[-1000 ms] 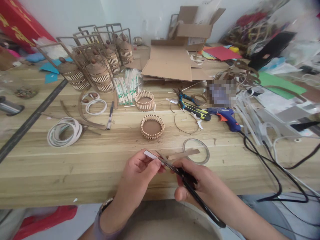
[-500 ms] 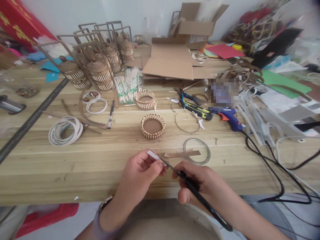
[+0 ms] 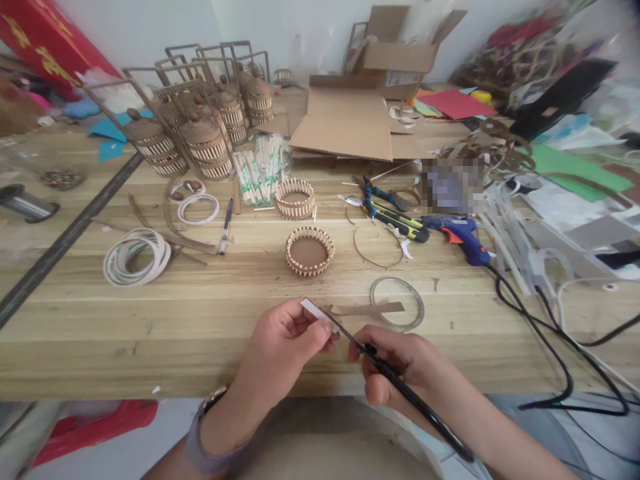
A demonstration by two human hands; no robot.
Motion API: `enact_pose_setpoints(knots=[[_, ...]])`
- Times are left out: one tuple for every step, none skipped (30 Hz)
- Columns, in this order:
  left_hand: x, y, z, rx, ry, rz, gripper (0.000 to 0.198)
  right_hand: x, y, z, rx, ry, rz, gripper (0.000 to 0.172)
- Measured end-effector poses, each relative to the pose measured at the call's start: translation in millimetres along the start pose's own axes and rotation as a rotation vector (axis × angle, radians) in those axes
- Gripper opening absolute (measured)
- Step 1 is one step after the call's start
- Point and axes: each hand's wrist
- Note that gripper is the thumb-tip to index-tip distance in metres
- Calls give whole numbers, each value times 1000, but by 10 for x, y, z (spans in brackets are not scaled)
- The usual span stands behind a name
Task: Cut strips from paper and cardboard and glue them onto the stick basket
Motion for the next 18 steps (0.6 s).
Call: enact_pose_setpoints(knots=[[-1, -2, 2, -3, -3, 5, 10, -4, 21, -3, -1, -3, -5, 58], [-1, -2, 4, -4, -7, 10, 11, -8, 38, -4, -3, -6, -11, 57], [-1, 0, 6, -5, -11, 16, 11, -11, 48, -5, -5, -8, -17, 55], [0, 4, 8, -5, -17, 21, 12, -14, 52, -5, -7, -8, -21, 54], [0, 10, 10, -3, -23, 26, 12, -16, 51, -5, -8, -8, -23, 53], [1, 17, 12, -3, -28, 28, 13, -17, 47, -5, -9, -7, -20, 53], [2, 25, 14, -4, -32, 28, 14, -18, 41, -4, -9, -3, -15, 53], [3, 33, 16, -9, -35, 27, 14, -18, 36, -4, -6, 2, -9, 52], [5, 39, 18, -15, -38, 27, 15, -16, 33, -4, 0, 7, -4, 51], [6, 44, 21, -22, -41, 28, 15, -14, 33, -3, 10, 11, -2, 50], [8, 46, 25, -27, -45, 28, 16, -12, 37, -3, 22, 12, -6, 48], [10, 45, 29, -29, -48, 29, 17, -10, 43, -3, 34, 18, -11, 46], [12, 40, 34, -30, -55, 29, 17, -10, 51, -4, 43, 26, -14, 44], [15, 33, 38, -30, -60, 28, 18, -12, 60, -6, 52, 33, -13, 42], [17, 25, 42, -30, -63, 27, 19, -17, 67, -10, 63, 39, -9, 40], [17, 15, 45, -32, -65, 27, 19, -24, 72, -16, 78, 49, -3, 39], [17, 7, 45, -33, -64, 28, 19, -31, 75, -25, 96, 67, 4, 37], [15, 0, 44, -33, -62, 31, 19, -38, 75, -37, 115, 90, 8, 35]])
Point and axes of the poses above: each hand's wrist, its own x-axis away from the middle knuckle, its own z-axis out of the back of the hand, y = z × x, and after that the axes turned 8 degrees about -z, right-handed
